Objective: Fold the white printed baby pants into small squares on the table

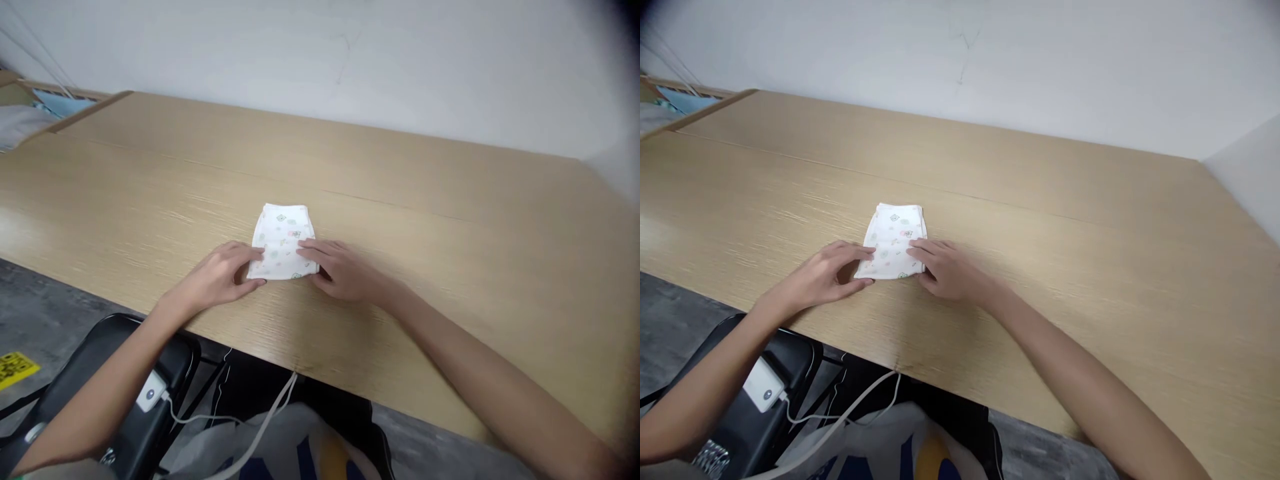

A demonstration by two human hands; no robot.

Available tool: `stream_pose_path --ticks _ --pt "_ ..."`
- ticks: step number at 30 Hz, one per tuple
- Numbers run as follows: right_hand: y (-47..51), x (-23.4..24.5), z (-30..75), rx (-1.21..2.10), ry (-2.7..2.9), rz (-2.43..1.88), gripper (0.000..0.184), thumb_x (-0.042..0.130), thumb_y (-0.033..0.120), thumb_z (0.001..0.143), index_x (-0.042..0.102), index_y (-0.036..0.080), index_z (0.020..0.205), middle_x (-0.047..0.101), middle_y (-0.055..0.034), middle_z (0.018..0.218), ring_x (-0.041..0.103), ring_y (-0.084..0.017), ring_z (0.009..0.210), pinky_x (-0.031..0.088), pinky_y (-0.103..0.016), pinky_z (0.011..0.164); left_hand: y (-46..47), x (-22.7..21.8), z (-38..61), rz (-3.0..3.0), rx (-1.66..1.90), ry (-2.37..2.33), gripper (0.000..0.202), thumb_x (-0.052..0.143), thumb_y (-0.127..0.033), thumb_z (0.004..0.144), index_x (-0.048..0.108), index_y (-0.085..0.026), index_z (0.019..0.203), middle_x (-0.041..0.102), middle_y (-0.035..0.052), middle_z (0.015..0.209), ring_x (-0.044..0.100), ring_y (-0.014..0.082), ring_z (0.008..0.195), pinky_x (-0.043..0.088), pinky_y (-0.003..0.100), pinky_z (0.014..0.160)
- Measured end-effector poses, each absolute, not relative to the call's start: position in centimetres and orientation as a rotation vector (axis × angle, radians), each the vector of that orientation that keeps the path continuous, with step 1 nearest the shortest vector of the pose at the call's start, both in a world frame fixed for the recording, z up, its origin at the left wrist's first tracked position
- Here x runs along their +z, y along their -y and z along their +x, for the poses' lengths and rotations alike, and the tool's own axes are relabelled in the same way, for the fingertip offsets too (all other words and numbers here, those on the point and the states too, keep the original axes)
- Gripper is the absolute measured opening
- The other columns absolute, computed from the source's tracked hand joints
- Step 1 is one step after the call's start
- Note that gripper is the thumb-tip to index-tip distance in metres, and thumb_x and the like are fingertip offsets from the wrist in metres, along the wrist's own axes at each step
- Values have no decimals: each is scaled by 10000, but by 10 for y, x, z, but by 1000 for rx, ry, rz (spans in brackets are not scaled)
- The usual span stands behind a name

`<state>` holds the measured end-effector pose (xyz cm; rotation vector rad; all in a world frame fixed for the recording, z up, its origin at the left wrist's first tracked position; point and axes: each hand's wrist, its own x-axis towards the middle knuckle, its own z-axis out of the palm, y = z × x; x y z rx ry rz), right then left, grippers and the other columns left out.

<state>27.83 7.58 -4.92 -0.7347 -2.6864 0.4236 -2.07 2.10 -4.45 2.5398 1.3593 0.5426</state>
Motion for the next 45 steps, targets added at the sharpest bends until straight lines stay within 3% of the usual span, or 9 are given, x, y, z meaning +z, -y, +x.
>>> stream_pose_path --ticks 8,11,15,21,25,28,31,36,45 --pt "-86 -56 274 446 2488 -740 271 541 189 904 589 182 1171 702 -116 1012 635 -271 955 503 -454 882 -38 -50 -24 2535 604 -1241 250 554 -216 883 644 -231 1116 670 71 1282 570 244 1238 456 461 1067" --pt "-95 -45 270 555 2453 -870 145 485 274 981 597 198 1034 693 -97 952 623 -261 897 489 -415 807 -48 -44 -22 2362 643 -1348 239 446 -307 975 626 -233 1113 720 59 1084 660 219 1021 511 411 926" --pt "-110 -35 259 736 2270 -1109 227 432 409 1022 555 219 1010 673 -37 848 607 -213 735 455 -334 661 -69 -33 -12 2173 656 -1640 300 357 -406 1011 584 -211 1016 675 14 772 633 179 678 461 297 622" --pt "-145 -53 238 648 1936 -1371 241 509 381 956 536 202 1115 684 -48 855 649 -230 769 494 -343 678 -113 -37 4 2143 698 -1969 263 398 -365 970 576 -201 865 646 51 682 605 209 604 411 316 573" --pt "-154 -60 232 606 1933 -1513 320 505 362 949 511 168 1203 698 -109 954 671 -274 875 532 -393 756 -121 -46 12 2233 763 -2068 294 382 -299 961 618 -125 989 695 190 925 668 325 910 500 478 822" --pt "-149 -58 228 317 1988 -1482 371 499 328 944 514 129 1257 647 -193 1161 613 -333 1098 502 -474 924 -112 -52 23 2365 874 -1998 456 368 -366 993 504 -45 1287 558 266 1344 521 354 1279 411 533 1080" --pt "-142 -55 220 22 2099 -1290 450 466 330 971 489 104 1360 545 -228 1364 492 -363 1287 419 -523 1053 -101 -60 36 2553 940 -1749 611 383 -457 1006 354 -25 1437 402 267 1526 347 342 1458 331 521 1191" --pt "-137 -55 208 -26 2418 -972 492 245 234 1049 406 126 1501 409 -148 1571 324 -258 1476 309 -459 1183 -92 -80 47 2528 774 -1646 609 206 -421 1050 270 -19 1503 301 273 1598 215 324 1530 259 555 1239" --pt "-145 -72 211 7 2591 -910 551 242 391 1080 363 125 1547 389 -142 1590 309 -257 1497 271 -503 1225 -90 -87 41 2548 595 -1657 784 257 -596 1016 176 -35 1558 178 265 1636 76 324 1545 203 573 1252"
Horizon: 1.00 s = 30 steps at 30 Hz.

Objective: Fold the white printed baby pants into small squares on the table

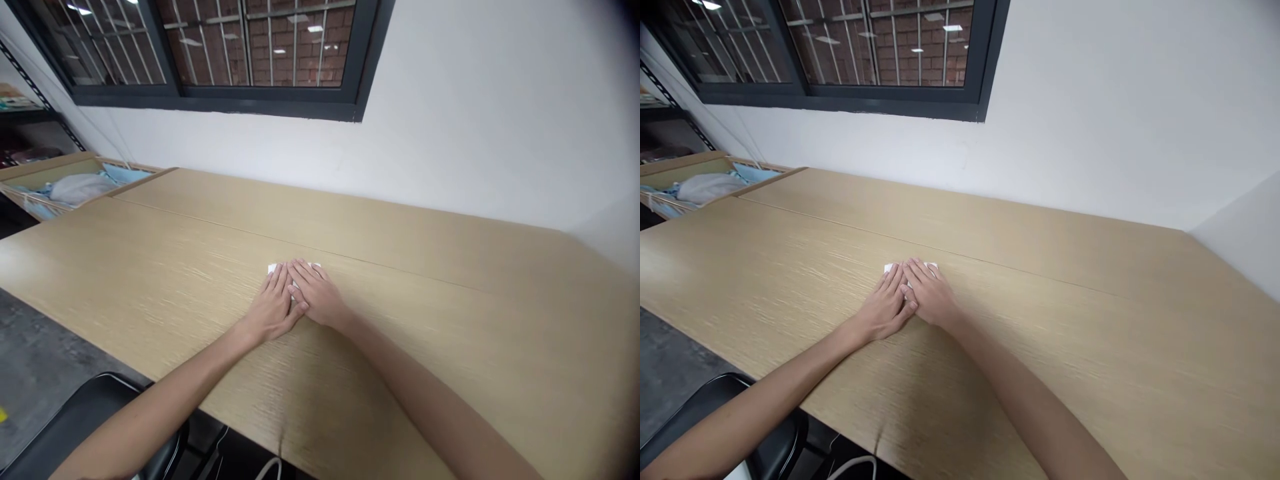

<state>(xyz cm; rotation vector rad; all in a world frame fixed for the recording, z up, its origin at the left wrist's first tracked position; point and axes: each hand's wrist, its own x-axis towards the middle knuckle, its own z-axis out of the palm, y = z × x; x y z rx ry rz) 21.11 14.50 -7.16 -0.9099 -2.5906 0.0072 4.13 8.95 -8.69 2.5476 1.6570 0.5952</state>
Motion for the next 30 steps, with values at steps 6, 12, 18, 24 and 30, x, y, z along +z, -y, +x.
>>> stream_pose_path --ticks 6,12,18,24,30 --pt "-148 -76 228 29 2597 -925 599 301 435 1068 306 107 1568 338 -171 1609 249 -279 1520 259 -524 1228 -89 -88 39 2469 533 -1801 905 288 -676 979 175 20 1546 132 302 1630 76 375 1537 227 579 1240" --pt "-147 -75 244 87 2563 -1005 670 327 467 1054 245 59 1579 265 -217 1626 211 -305 1529 267 -537 1222 -91 -84 23 2459 488 -1840 950 297 -687 973 119 51 1543 104 331 1625 64 409 1534 234 608 1225" --pt "-148 -67 253 137 2586 -758 768 488 539 987 260 103 1577 311 -217 1611 256 -330 1512 278 -575 1205 -95 -67 11 2671 609 -1571 867 473 -678 930 250 -103 1538 402 247 1553 351 381 1465 343 586 1171" --pt "-158 -65 260 292 2563 -748 750 621 443 917 340 125 1534 401 -213 1565 377 -337 1453 354 -557 1167 -104 -70 10 2553 714 -1523 774 622 -521 887 336 -121 1485 474 229 1508 416 377 1427 378 591 1138" --pt "-163 -59 255 417 2373 -846 383 482 193 934 555 177 1309 642 -162 1326 598 -302 1228 460 -507 1052 -112 -63 7 2455 955 -1511 328 449 -183 917 556 -184 1227 672 127 1238 601 277 1205 449 522 1058"
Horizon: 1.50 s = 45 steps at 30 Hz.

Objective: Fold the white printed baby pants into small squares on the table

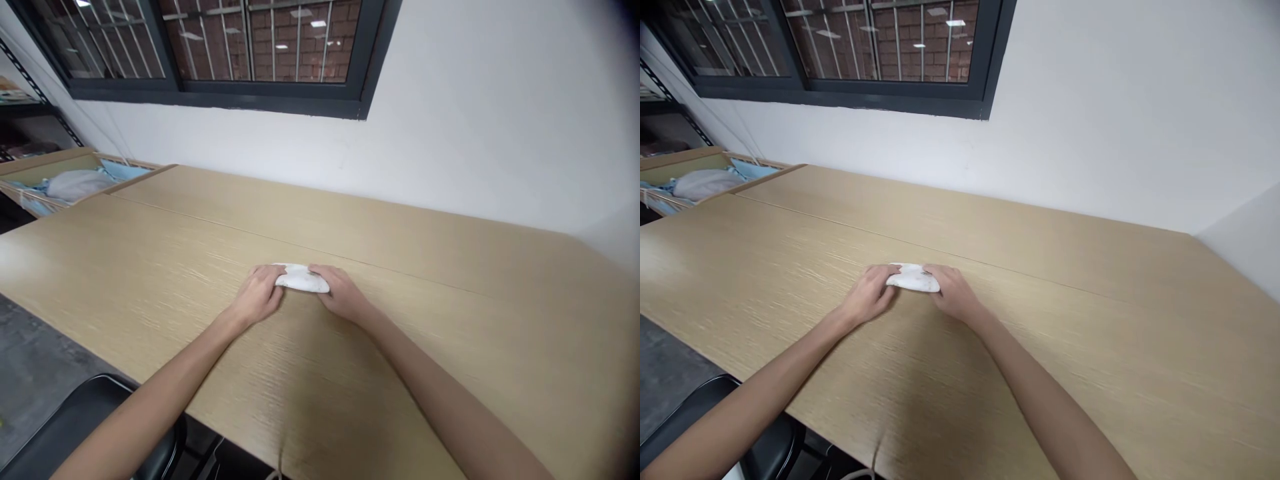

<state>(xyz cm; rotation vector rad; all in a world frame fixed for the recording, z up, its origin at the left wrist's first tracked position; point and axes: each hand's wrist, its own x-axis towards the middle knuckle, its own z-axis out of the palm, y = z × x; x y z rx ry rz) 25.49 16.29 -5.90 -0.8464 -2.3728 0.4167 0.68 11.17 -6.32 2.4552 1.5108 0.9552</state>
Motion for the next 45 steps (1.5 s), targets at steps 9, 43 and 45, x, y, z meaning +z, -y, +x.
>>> stream_pose_path --ticks 9,43,45 --pt "-161 -31 247 1100 1733 -1020 420 598 450 904 414 232 1212 674 -17 860 658 -210 721 534 -345 630 -87 -53 11 1990 1018 -1343 385 426 -398 1016 369 -225 1355 658 -10 804 605 158 645 464 284 582" --pt "-169 -66 260 428 2650 -876 568 272 453 1077 330 182 1573 272 -119 1643 244 -270 1522 267 -524 1223 -58 -50 46 2591 515 -895 604 602 -331 917 431 -154 1469 474 152 1534 411 308 1448 422 482 1183" --pt "-172 -71 264 399 2586 -996 604 280 479 1070 305 158 1580 303 -141 1629 281 -278 1509 294 -524 1213 -59 -52 45 2542 601 -904 533 546 -288 953 436 -195 1466 477 127 1536 441 274 1431 449 455 1163"
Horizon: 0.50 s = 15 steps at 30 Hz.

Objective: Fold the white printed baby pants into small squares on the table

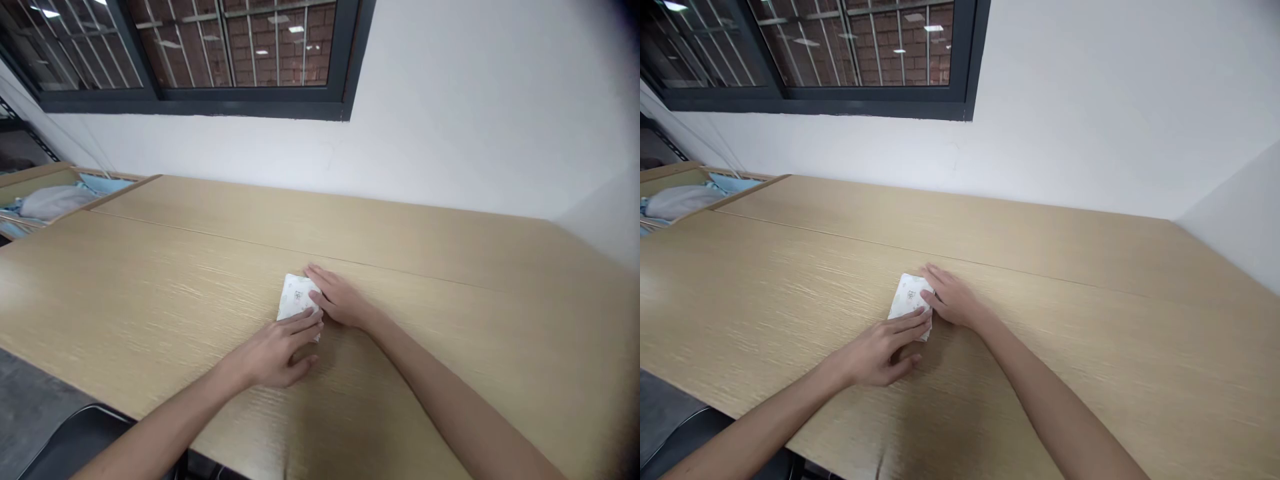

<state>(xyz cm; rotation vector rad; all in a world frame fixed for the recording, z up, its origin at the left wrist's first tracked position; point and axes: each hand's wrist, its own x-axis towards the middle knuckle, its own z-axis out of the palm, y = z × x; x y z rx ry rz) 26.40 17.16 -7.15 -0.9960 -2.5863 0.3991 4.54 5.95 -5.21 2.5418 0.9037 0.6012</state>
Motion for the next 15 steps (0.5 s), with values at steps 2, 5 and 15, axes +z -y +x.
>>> stream_pose_path --ticks 2,5,15 --pt "-171 -75 265 354 2535 -1048 620 281 490 1066 310 136 1574 343 -160 1609 306 -286 1499 309 -528 1205 -62 -54 45 2469 763 -962 436 501 -252 976 486 -231 1411 527 104 1488 519 235 1360 487 419 1115" --pt "-167 -77 264 283 2490 -1017 604 274 476 1068 319 130 1561 371 -167 1595 312 -279 1496 322 -518 1199 -66 -55 44 2346 995 -1213 264 501 -275 979 568 -233 1231 650 83 1249 604 228 1162 520 435 998" --pt "-159 -72 262 57 2280 -999 432 330 379 1055 539 133 1341 617 -182 1212 564 -309 1113 467 -489 977 -78 -57 38 2190 834 -1768 223 446 -423 991 481 -222 899 583 31 844 558 227 833 457 402 792"
